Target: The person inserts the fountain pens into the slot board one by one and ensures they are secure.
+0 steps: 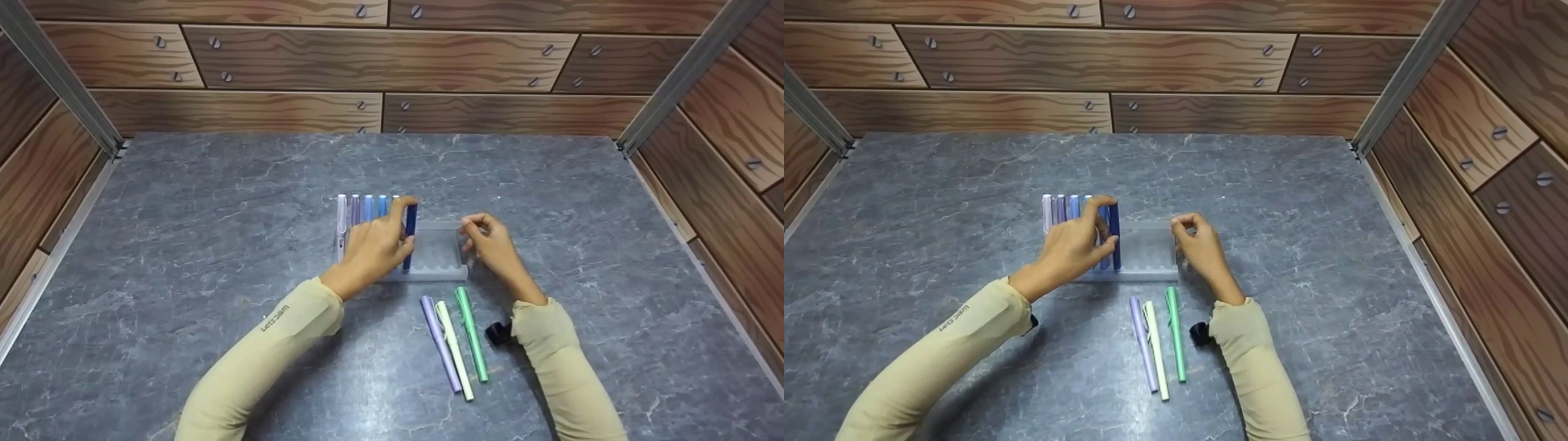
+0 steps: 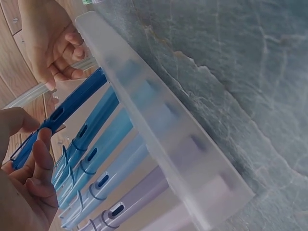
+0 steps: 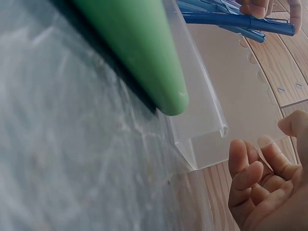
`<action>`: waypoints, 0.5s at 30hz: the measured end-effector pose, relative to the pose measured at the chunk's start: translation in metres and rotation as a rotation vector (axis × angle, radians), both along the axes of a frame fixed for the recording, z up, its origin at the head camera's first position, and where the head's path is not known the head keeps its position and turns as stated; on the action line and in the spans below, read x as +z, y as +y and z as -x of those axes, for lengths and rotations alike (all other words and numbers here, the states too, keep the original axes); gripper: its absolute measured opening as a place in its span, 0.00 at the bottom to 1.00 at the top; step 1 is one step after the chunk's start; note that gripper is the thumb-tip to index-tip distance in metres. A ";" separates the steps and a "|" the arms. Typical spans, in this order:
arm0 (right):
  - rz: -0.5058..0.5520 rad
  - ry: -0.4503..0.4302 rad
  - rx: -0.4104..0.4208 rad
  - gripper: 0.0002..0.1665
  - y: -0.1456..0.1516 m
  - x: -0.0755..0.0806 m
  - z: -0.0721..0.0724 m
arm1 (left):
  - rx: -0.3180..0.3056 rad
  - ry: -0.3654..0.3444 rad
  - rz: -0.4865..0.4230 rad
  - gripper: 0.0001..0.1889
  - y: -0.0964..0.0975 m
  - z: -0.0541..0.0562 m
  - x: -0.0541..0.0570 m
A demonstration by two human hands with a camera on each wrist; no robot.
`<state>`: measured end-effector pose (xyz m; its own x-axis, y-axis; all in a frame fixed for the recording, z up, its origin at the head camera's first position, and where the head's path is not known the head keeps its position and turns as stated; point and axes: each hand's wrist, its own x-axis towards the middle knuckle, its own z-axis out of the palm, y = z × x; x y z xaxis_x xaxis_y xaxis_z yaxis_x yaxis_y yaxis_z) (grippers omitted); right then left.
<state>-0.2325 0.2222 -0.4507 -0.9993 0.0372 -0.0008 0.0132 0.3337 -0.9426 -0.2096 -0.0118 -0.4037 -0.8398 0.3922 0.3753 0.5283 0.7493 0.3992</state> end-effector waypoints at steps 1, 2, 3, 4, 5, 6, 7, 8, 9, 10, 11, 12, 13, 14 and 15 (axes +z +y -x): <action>0.001 0.000 -0.003 0.15 0.000 0.000 0.000 | -0.003 -0.005 0.000 0.28 0.000 0.000 0.000; -0.002 0.000 -0.003 0.15 0.000 0.000 0.000 | -0.006 -0.007 0.002 0.28 0.000 0.001 -0.001; -0.002 -0.002 -0.007 0.15 0.000 0.000 0.000 | -0.008 -0.009 0.004 0.29 0.000 0.001 -0.001; -0.008 -0.003 -0.007 0.15 0.000 0.000 0.000 | -0.011 -0.012 0.005 0.29 0.000 0.002 -0.002; -0.012 -0.004 -0.007 0.15 0.000 0.000 0.000 | -0.013 -0.014 0.005 0.29 0.000 0.002 -0.002; -0.015 -0.005 -0.006 0.15 0.000 0.000 0.000 | -0.014 -0.018 0.006 0.29 0.000 0.002 -0.003; -0.021 -0.005 -0.002 0.16 0.000 0.001 -0.001 | -0.014 -0.021 0.008 0.29 0.000 0.002 -0.003; -0.025 -0.006 0.001 0.16 0.000 0.001 -0.001 | -0.013 -0.026 0.009 0.29 0.000 0.003 -0.003; -0.025 -0.008 0.002 0.16 0.000 0.001 -0.001 | -0.012 -0.033 0.010 0.29 0.000 0.003 -0.003; -0.022 -0.009 0.002 0.16 0.000 0.001 -0.001 | -0.011 -0.039 0.011 0.29 0.000 0.003 -0.003; -0.019 -0.010 0.002 0.16 0.000 0.000 -0.001 | -0.010 -0.044 0.012 0.29 0.000 0.003 -0.003; -0.016 -0.009 0.002 0.16 0.000 0.000 -0.001 | -0.009 -0.049 0.013 0.29 0.000 0.003 -0.003; -0.018 -0.008 0.002 0.17 0.000 0.000 0.000 | -0.009 -0.053 0.013 0.29 0.000 0.003 -0.003; -0.019 -0.008 0.001 0.17 0.000 0.000 0.000 | -0.009 -0.057 0.013 0.29 0.000 0.004 -0.003; -0.022 -0.006 0.001 0.17 0.000 0.000 0.000 | -0.009 -0.061 0.013 0.29 0.000 0.004 -0.002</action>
